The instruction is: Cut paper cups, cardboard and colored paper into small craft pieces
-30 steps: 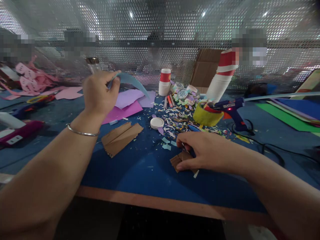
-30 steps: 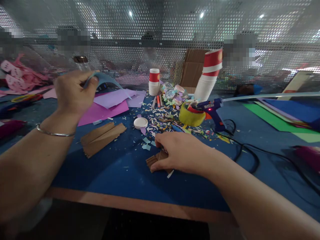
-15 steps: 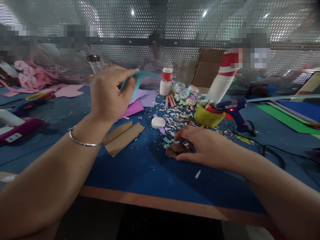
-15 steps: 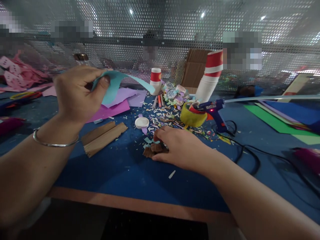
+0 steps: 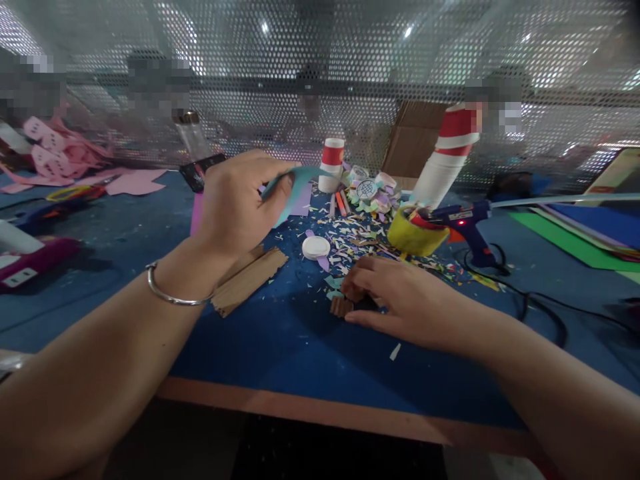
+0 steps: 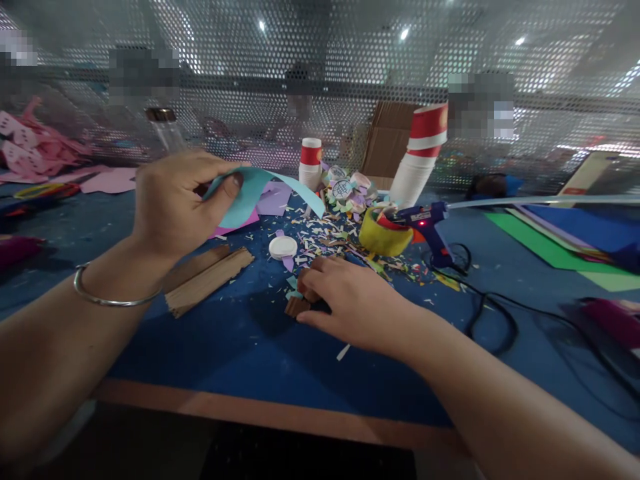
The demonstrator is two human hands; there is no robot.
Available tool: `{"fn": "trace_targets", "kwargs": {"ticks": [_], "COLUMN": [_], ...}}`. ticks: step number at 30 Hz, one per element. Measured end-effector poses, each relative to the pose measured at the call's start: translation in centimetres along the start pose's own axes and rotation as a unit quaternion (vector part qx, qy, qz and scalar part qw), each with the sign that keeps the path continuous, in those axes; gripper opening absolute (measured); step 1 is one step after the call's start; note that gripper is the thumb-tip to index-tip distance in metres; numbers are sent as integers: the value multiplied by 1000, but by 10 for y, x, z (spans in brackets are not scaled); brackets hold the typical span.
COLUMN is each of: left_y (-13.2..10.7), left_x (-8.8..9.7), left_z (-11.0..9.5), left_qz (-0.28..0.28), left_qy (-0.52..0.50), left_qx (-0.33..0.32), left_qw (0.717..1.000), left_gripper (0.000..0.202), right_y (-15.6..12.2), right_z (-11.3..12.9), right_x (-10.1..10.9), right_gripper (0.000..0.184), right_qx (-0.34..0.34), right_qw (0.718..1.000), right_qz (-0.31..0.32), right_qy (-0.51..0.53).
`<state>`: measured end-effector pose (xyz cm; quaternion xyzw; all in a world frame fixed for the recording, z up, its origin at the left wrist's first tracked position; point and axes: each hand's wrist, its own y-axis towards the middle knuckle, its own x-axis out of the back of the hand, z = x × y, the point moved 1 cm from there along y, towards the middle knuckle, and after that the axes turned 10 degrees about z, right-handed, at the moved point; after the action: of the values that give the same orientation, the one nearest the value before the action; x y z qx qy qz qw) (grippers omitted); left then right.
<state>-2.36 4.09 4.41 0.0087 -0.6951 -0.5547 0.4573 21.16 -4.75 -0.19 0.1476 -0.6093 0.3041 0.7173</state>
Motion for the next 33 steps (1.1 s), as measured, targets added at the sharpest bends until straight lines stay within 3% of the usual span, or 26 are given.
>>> {"fn": "trace_targets", "kwargs": {"ticks": [3,6,11,15,17,22,25,28,30,33], "left_y": [0,0,0,-1,-1,-8,-24,-52,-74,-102], "left_x": [0,1,5,8,9,16,24,29,29,30], "left_z": [-3,-6,-9,-16,-23,-49,-69,-90,-102,-112], "left_qz": [9,13,27,55,89,170,177,163,211,286], "left_qy": [0,-5,-28,-19,-12,19,33,27,-11,-61], "left_qx": [2,9,2,-55,-79,-117,-133,-144,-173,-149], "left_qw": [1000,1000,999,997,993,978,975,976,962,944], "left_gripper": [17,14,16,20,23,28,26,18,21,26], "right_y": [2,0,-12,-19,-21,-36,-56,-80,-92,-103], "right_z": [-2,-7,-5,-3,-3,0,7,17,22,24], "right_x": [-2,2,14,20,21,15,1,-21,-38,-58], "right_gripper": [13,13,27,50,49,12,16,20,16,20], "right_qx": [-19,-22,-21,-41,-55,-8,-23,9,28,61], "right_qw": [999,989,902,845,835,847,872,883,908,945], "right_qz": [-26,-146,-431,-521,-527,-499,-442,-405,-351,-267], "right_qy": [-16,15,-24,-115,-149,-186,-210,-236,-228,-177]}}
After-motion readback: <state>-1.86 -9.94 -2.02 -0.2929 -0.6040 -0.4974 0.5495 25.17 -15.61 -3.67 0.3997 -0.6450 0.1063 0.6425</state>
